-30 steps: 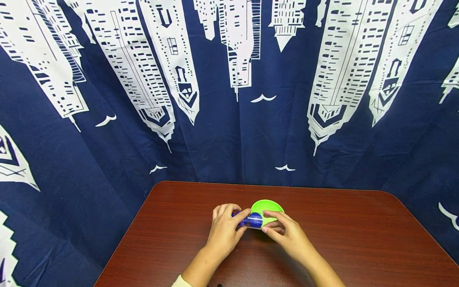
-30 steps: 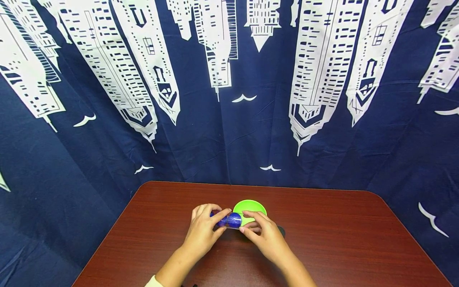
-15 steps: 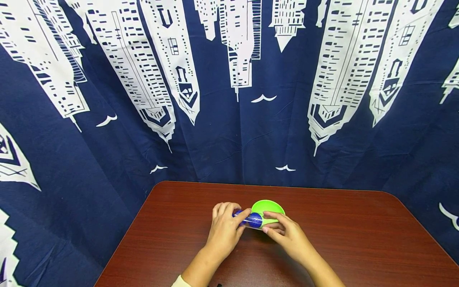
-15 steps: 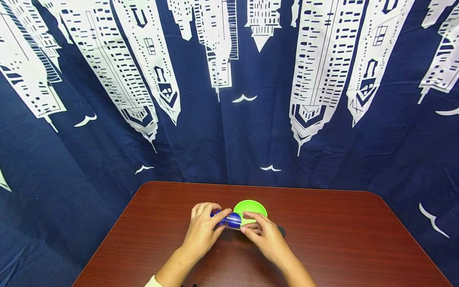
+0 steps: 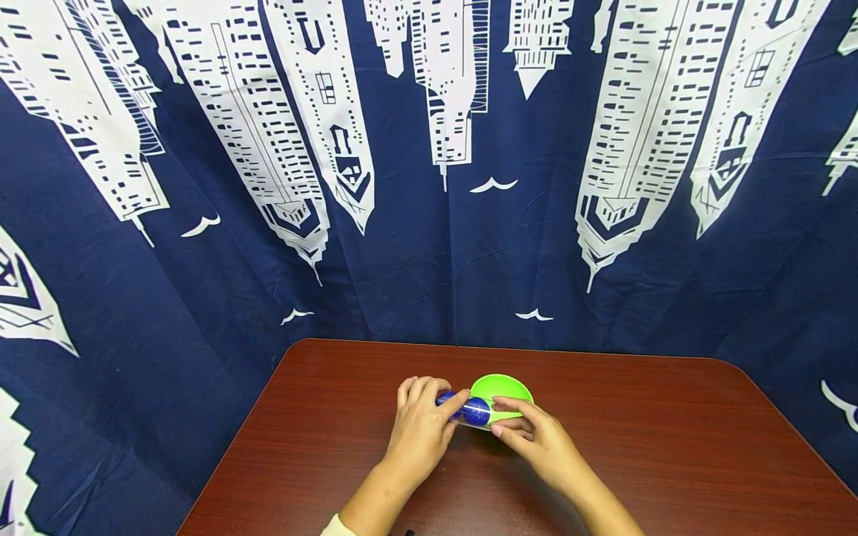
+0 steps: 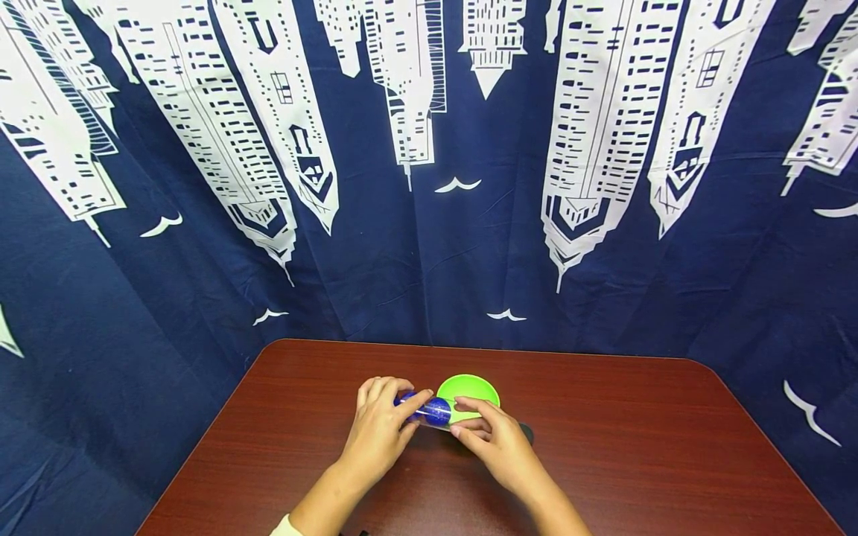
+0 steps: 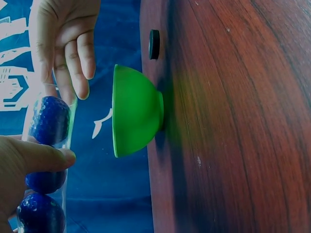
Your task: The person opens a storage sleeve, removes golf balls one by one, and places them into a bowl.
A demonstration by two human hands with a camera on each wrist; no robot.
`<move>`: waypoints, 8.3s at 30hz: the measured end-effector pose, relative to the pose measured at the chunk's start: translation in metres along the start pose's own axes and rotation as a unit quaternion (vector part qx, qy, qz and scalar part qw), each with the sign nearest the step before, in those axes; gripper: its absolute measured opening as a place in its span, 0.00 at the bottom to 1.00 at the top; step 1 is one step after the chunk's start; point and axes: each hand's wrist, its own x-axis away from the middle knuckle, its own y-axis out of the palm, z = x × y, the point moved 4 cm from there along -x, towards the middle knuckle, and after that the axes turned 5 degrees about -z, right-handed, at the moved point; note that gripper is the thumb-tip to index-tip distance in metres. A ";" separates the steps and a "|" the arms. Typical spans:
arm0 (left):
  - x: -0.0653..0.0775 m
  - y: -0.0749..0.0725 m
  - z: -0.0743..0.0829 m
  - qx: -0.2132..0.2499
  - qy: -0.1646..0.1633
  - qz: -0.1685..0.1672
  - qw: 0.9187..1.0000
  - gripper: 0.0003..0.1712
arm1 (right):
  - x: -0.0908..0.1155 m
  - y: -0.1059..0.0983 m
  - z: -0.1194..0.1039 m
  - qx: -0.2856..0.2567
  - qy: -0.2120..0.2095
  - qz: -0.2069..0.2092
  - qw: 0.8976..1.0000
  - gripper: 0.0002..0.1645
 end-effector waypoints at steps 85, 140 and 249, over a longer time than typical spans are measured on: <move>0.012 0.020 -0.021 0.170 -0.101 -0.022 0.980 0.35 | -0.011 -0.018 0.003 -0.034 -0.013 0.065 0.997 0.26; 0.012 0.018 -0.019 0.211 -0.110 -0.015 0.971 0.34 | -0.056 -0.005 0.027 0.399 -0.026 -0.045 0.915 0.20; 0.006 0.004 -0.002 -0.009 0.013 0.047 0.999 0.35 | -0.007 0.006 0.007 -0.087 0.026 -0.014 0.996 0.32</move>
